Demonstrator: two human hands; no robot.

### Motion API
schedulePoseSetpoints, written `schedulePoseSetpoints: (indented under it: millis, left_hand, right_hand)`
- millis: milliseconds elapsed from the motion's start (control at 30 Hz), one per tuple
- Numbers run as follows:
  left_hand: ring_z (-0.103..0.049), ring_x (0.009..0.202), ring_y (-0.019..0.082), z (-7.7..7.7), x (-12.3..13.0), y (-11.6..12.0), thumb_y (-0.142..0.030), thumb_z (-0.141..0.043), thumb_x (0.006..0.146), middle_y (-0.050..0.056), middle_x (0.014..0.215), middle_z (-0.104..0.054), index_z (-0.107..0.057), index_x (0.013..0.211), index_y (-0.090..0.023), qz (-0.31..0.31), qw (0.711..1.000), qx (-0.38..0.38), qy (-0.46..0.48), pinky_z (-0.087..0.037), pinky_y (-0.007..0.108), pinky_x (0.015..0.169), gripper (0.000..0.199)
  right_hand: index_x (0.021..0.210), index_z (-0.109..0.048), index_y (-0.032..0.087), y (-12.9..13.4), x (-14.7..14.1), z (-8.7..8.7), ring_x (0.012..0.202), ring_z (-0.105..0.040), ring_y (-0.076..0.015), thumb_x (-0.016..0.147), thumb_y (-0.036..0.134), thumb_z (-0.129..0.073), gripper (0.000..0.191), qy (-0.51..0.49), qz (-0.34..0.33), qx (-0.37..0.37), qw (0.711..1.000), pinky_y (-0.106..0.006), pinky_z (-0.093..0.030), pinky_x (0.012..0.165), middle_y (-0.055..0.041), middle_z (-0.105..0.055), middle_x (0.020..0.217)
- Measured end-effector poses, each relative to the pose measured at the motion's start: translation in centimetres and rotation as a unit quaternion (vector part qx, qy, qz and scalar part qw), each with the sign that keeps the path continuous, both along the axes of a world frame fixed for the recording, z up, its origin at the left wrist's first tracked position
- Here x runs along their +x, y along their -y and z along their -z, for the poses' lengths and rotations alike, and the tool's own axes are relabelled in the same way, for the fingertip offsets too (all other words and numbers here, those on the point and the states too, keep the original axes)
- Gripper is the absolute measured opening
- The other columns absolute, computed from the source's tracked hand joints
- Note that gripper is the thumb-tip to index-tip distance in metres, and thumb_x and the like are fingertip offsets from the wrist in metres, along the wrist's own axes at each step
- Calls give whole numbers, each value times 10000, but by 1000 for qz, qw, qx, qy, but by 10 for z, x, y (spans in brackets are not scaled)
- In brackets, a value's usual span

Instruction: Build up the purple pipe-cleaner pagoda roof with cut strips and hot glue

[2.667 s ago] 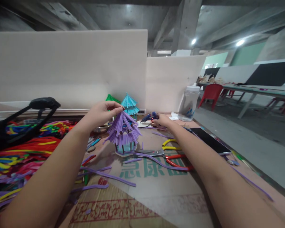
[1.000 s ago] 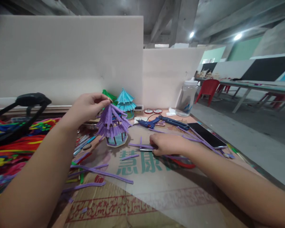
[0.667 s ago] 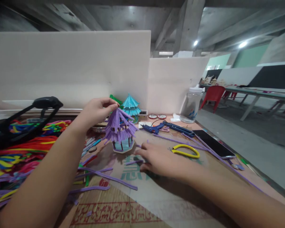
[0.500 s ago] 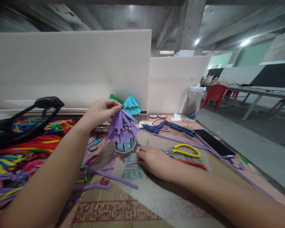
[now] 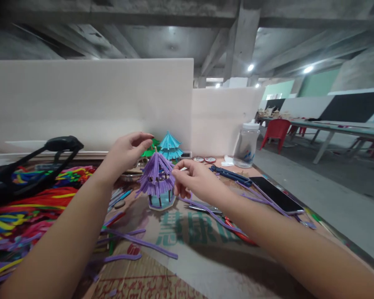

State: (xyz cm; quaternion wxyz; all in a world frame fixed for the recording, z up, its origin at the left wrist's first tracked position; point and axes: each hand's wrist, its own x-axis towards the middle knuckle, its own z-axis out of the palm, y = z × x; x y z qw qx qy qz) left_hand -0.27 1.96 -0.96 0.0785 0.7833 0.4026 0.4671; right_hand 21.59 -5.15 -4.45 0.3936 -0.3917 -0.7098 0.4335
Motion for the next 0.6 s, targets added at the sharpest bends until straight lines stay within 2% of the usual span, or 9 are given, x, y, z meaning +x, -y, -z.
schedulePoseSetpoints:
  millis: [67, 167, 300, 433, 533, 600]
  left_hand:
    - [-648, 885, 198, -7, -1, 10, -497, -520, 910, 72, 984, -731, -708, 1031, -154, -5, 1000, 19, 11, -481, 277, 790, 410]
    - [-631, 844, 182, -13, -1, 21, -519, -529, 905, 47, 902, -713, -717, 908, -169, 50, 998, 7, -33, -462, 268, 759, 398]
    - [-609, 824, 171, -12, 2, 25, -437, -580, 883, 36, 861, -682, -689, 799, -171, 95, 993, 17, -71, -444, 278, 785, 300]
    - [-595, 809, 165, -9, 8, 24, -383, -587, 876, 28, 831, -656, -667, 766, -169, 108, 991, 28, -77, -440, 274, 776, 254]
    - [-593, 804, 159, -7, 12, 25, -372, -596, 876, 23, 832, -656, -675, 773, -167, 113, 990, 34, -79, -436, 265, 762, 242]
    - [-600, 811, 160, -7, 13, 26, -368, -601, 874, 24, 842, -667, -680, 774, -164, 111, 990, 35, -82, -441, 265, 766, 240]
  right_hand:
    - [809, -463, 234, -7, -5, -3, 467, -539, -107, 862, 483, -598, 288, -14, -1, 19, 1000, -237, -386, 429, 22, -636, 576]
    - [801, -473, 229, -14, -10, -6, 452, -514, -91, 866, 464, -599, 274, -20, -2, 45, 999, -226, -353, 417, 30, -626, 573]
    - [812, -503, 221, -17, -14, -3, 480, -540, -96, 873, 416, -607, 229, -16, -9, 60, 998, -233, -396, 449, 31, -632, 588]
    - [822, -544, 209, -18, -14, 4, 530, -596, -109, 832, 357, -653, 184, -52, -24, 26, 998, -263, -490, 545, 18, -669, 624]
    - [809, -591, 196, -20, -12, 7, 566, -621, -118, 799, 358, -680, 185, -63, -31, -6, 997, -278, -517, 586, -3, -692, 662]
    - [776, -599, 188, -21, -9, 8, 569, -619, -122, 811, 378, -661, 202, -54, -29, -2, 998, -286, -515, 591, -12, -687, 669]
